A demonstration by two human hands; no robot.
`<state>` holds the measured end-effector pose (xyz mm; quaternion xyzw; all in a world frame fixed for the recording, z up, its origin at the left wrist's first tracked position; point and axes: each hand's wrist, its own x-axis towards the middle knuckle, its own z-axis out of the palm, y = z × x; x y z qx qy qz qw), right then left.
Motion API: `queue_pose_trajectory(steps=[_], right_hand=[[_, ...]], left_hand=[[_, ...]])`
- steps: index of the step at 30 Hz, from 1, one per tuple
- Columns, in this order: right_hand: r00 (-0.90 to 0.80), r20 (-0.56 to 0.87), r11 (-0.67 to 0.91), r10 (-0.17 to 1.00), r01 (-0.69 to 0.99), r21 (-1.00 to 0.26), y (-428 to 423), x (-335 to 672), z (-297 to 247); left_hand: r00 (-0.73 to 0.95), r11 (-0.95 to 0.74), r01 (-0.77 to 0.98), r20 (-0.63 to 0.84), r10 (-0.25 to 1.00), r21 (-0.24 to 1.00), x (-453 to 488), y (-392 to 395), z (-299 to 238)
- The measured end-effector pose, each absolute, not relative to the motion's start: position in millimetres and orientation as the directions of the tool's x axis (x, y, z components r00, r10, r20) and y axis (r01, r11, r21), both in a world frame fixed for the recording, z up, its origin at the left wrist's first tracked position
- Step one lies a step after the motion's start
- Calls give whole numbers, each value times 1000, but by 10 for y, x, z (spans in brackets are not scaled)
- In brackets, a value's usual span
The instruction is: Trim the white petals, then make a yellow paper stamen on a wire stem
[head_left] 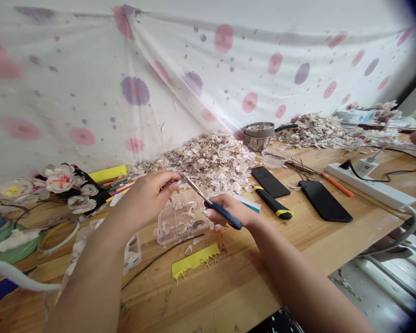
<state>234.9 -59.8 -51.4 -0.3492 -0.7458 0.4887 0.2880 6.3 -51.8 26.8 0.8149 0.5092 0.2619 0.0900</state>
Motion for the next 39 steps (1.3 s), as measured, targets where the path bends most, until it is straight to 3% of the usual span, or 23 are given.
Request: queue_pose_trajectory(steps=[7, 23, 39], right_hand=[[-578, 72, 270, 813, 264, -926, -588, 2366, -501], [-625, 51, 269, 779, 259, -927, -613, 2393, -430], [-661, -24, 217, 750, 281, -935, -599, 2443, -440]], left_hand=[[260, -407, 624, 313, 913, 668, 0, -474, 192], [360, -494, 660, 338, 870, 567, -119, -461, 203], [377, -504, 643, 334, 864, 576, -136, -484, 232]])
